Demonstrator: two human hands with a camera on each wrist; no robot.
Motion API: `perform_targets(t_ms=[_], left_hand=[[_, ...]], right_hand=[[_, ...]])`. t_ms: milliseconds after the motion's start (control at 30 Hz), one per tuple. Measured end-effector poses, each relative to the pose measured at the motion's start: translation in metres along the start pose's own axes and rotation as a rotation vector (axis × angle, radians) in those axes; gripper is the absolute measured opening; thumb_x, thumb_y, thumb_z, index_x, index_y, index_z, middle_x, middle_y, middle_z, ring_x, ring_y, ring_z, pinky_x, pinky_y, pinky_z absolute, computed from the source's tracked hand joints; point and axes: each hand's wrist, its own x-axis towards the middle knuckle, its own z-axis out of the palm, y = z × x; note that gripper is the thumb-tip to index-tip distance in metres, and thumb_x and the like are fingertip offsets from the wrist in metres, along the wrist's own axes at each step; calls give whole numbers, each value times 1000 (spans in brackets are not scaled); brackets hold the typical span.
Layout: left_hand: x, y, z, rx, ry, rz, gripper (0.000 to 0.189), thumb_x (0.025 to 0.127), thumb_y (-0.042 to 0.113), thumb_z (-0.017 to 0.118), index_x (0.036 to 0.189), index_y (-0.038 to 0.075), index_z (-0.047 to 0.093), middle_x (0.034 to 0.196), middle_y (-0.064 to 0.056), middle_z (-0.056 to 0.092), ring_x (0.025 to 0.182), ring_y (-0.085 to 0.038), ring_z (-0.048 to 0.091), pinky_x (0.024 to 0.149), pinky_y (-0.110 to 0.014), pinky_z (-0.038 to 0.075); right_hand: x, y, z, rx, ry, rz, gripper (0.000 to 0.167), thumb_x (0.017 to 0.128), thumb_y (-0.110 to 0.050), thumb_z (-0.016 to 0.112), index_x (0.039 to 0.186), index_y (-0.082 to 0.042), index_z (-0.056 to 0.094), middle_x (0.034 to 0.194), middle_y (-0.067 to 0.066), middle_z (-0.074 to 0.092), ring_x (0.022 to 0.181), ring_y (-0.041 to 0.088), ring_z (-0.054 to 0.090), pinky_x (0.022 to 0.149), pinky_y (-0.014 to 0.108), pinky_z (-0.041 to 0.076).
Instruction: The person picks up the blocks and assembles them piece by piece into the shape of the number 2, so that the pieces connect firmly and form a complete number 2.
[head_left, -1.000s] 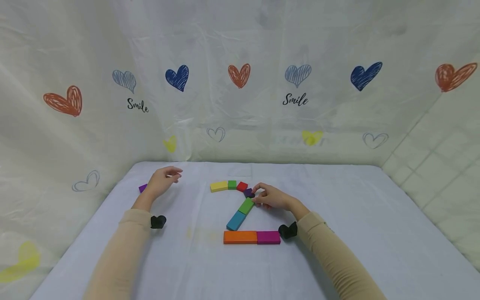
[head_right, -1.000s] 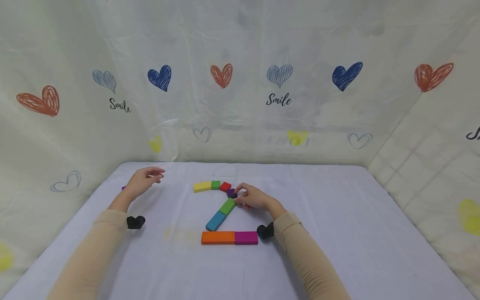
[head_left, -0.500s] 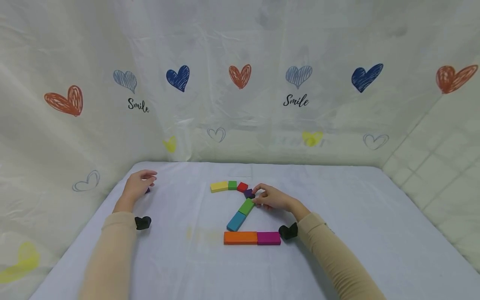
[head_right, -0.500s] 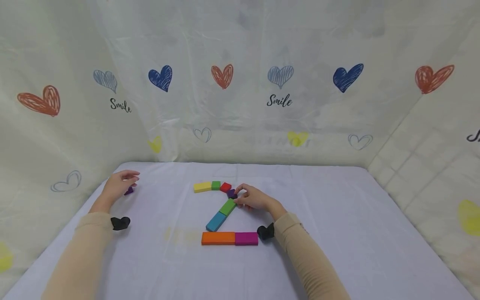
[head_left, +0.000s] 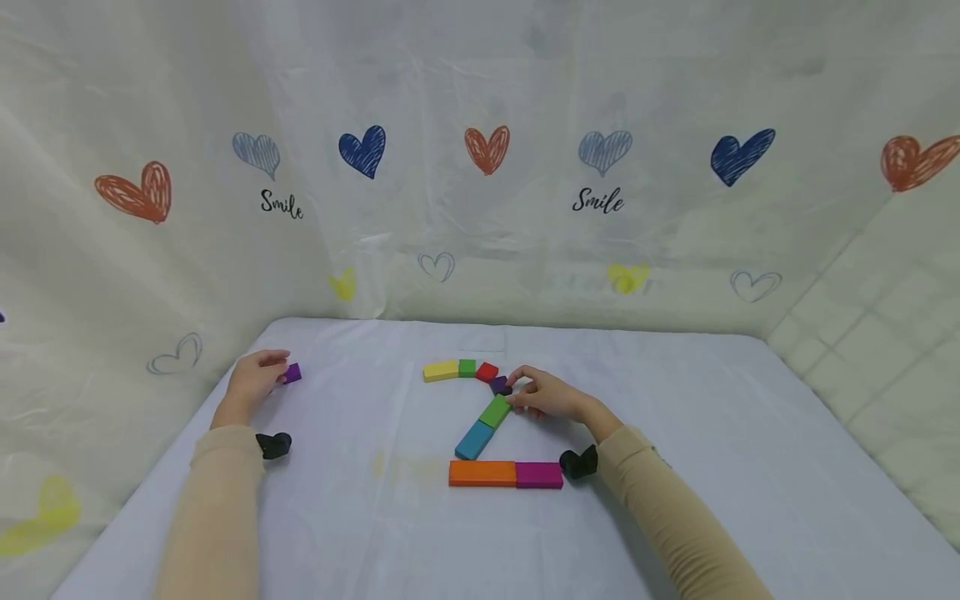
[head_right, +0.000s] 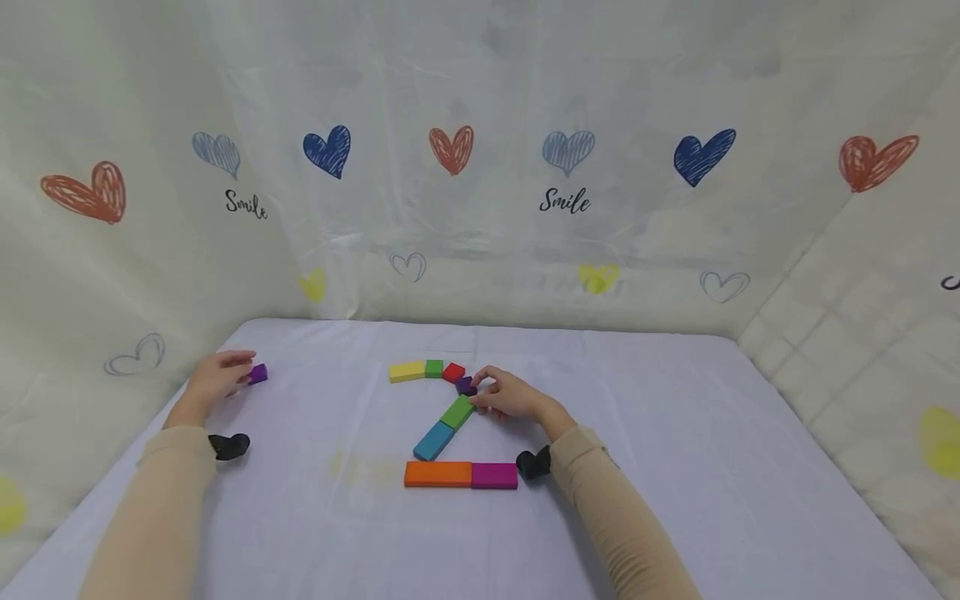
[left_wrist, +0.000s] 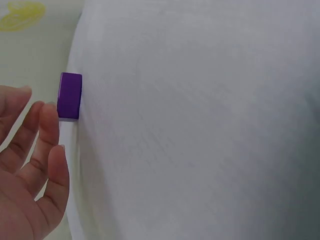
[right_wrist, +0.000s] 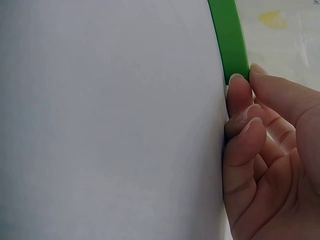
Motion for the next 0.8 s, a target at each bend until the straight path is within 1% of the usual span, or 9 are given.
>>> perform_targets(t_ms=[100, 200, 300, 367, 467, 567, 633, 700, 800], left_hand=[[-1, -2, -2, 18, 10, -6, 48, 102, 9, 51, 146, -10, 46, 146, -33, 47, 105, -24, 61, 75, -18, 48], [-3, -4, -4, 58, 0, -4, 53, 97, 7, 57, 146, -11, 45, 146, -34, 46, 107, -29, 60, 77, -23, 49], [-6, -6, -4, 79, -26, -11, 59, 94, 5, 60, 147, -12, 42, 148, -36, 42, 120, -40, 54, 88, -36, 50], [-7, -5, -1, 74, -33, -33, 59, 94, 3, 61, 148, -12, 41, 149, -37, 40, 127, -45, 47, 98, -45, 47], [-7, -3, 4, 54, -3, -75, 60, 94, 1, 60, 149, -12, 39, 149, -36, 39, 133, -48, 41, 108, -54, 39], [-7, 0, 8, 42, 43, -105, 60, 93, -1, 60, 149, -11, 40, 149, -36, 40, 136, -49, 39, 112, -56, 33], [-6, 1, 9, 37, 59, -118, 61, 92, -1, 60, 148, -11, 40, 149, -36, 40, 138, -49, 37, 114, -56, 31], [-6, 1, 9, 28, 59, -128, 60, 92, -2, 61, 148, -10, 41, 150, -36, 38, 139, -50, 35, 115, -56, 29], [-5, 2, 8, 17, 42, -134, 59, 92, -1, 62, 148, -10, 42, 149, -37, 38, 139, -51, 34, 114, -57, 30]], right_hand=[[0, 0, 0, 10, 2, 3, 32, 104, -20, 62, 130, -6, 49, 85, 6, 63, 65, 18, 48, 64, 28, 41], [-1, -1, 0, 14, 4, 7, 32, 104, -20, 62, 129, -6, 49, 85, 6, 63, 65, 18, 48, 64, 28, 41], [-1, -1, 1, 12, 2, 14, 32, 104, -20, 63, 129, -7, 49, 86, 6, 63, 65, 18, 48, 64, 28, 41], [-2, 0, 1, 10, -1, 19, 32, 104, -20, 62, 130, -7, 49, 86, 6, 64, 65, 18, 48, 65, 28, 41], [-3, 1, 0, 7, -2, 19, 32, 104, -20, 62, 130, -7, 49, 87, 7, 64, 65, 18, 48, 65, 28, 41], [-2, 1, 0, 3, 4, 14, 32, 104, -21, 62, 130, -7, 49, 86, 6, 64, 65, 18, 48, 64, 28, 41], [-2, 0, 0, 3, 3, 11, 32, 104, -21, 61, 130, -8, 49, 86, 6, 64, 65, 18, 48, 64, 28, 41], [-1, -1, 0, 3, 1, 14, 31, 104, -21, 61, 130, -8, 49, 86, 5, 64, 64, 18, 48, 64, 27, 41], [-1, -2, 0, 4, -2, 22, 29, 104, -20, 62, 128, -9, 50, 85, 5, 64, 64, 18, 49, 64, 27, 41]])
